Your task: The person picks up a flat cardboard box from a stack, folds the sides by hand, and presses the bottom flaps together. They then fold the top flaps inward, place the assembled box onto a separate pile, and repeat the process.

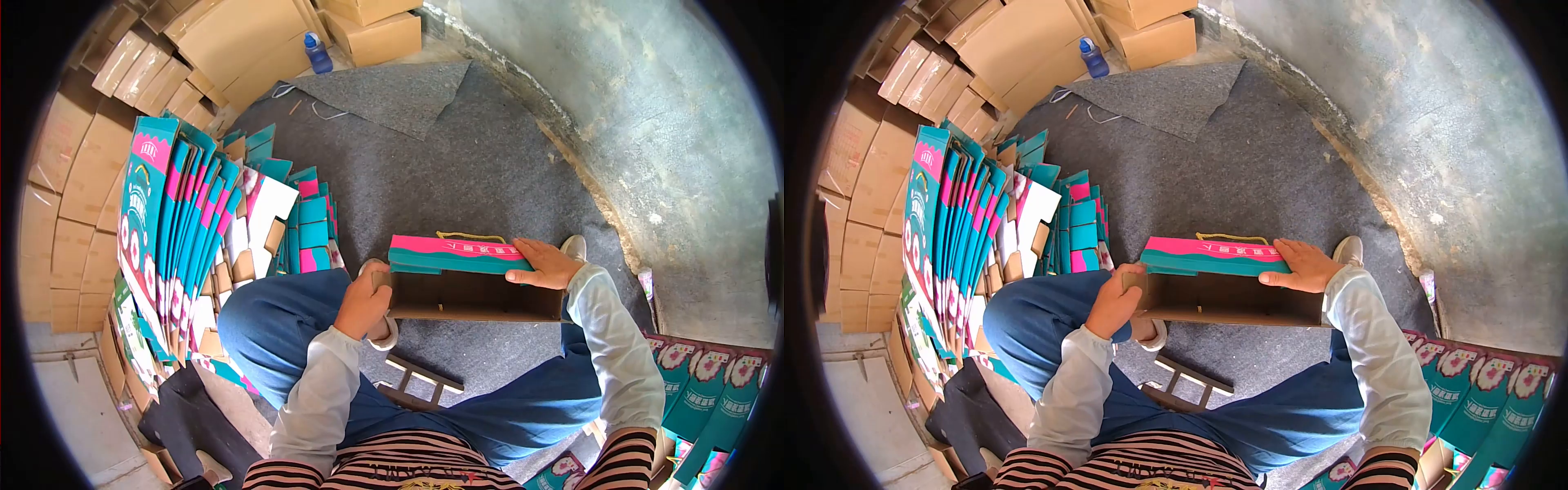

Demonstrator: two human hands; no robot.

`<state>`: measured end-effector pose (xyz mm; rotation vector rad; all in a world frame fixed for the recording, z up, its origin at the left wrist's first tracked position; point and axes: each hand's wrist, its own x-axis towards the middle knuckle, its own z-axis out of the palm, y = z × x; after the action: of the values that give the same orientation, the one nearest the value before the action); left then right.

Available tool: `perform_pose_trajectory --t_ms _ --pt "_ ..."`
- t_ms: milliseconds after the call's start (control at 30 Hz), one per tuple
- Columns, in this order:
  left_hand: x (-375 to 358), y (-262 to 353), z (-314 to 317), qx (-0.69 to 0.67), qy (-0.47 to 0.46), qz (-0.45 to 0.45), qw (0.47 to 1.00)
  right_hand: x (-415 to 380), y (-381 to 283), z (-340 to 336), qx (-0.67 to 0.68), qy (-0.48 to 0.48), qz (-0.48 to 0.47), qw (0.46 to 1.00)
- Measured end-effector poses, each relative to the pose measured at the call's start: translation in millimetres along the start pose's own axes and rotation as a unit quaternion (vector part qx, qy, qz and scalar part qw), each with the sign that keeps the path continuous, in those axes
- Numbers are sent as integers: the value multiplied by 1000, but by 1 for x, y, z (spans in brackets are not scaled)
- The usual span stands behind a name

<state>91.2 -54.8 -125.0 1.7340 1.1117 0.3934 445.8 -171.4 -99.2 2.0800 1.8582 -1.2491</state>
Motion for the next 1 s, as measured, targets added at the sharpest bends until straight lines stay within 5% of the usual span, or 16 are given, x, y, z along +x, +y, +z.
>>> perform_pose_trajectory --t_ms 500,600,700,800,1000 --pt "3 9 -4 -2 -9 -14 1000 25 -16 -26 -52 -72 12 996" --pt "4 38 -1 359 160 158 906 26 -16 -24 -70 -67 24 995" --pt "36 68 17 473 94 321 815 26 -19 -21 -77 -64 23 995" --pt "64 85 47 472 -191 170 843 20 -21 -19 -78 -31 23 996" --pt "82 66 41 385 -231 153 880 -22 3 6 -98 105 46 989"
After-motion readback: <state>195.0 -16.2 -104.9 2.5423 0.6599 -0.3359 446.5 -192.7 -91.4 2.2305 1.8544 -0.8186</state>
